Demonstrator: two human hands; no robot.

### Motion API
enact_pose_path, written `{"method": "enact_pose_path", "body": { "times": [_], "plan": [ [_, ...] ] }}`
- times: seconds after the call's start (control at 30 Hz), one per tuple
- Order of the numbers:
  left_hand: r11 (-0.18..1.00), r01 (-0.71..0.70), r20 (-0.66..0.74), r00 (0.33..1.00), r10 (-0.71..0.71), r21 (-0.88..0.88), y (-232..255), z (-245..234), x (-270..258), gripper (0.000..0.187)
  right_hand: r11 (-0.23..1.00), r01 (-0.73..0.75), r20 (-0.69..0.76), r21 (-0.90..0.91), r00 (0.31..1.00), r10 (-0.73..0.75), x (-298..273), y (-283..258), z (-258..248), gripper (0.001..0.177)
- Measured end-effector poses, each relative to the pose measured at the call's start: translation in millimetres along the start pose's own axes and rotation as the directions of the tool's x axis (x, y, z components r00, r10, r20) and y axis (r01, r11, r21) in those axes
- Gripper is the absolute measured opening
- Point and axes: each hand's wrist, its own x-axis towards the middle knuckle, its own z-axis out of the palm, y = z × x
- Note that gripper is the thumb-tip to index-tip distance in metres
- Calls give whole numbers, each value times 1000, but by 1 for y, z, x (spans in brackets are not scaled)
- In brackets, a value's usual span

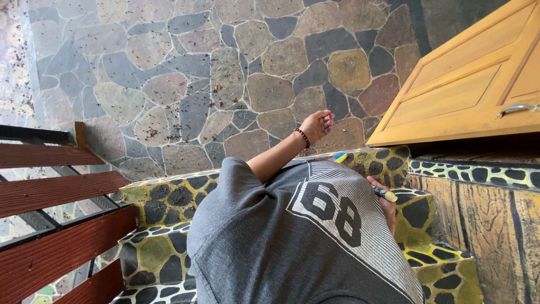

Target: The person cleans debris from the steps using a small brush by hand.

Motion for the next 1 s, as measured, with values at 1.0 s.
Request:
{"method": "enact_pose_path", "body": {
  "times": [1.0],
  "plan": [
    [996,61,-19,998,-60,61,9,23,-11,13,923,377,-327,-83,864,-382,-37,-10,46,30]
  ]
}}
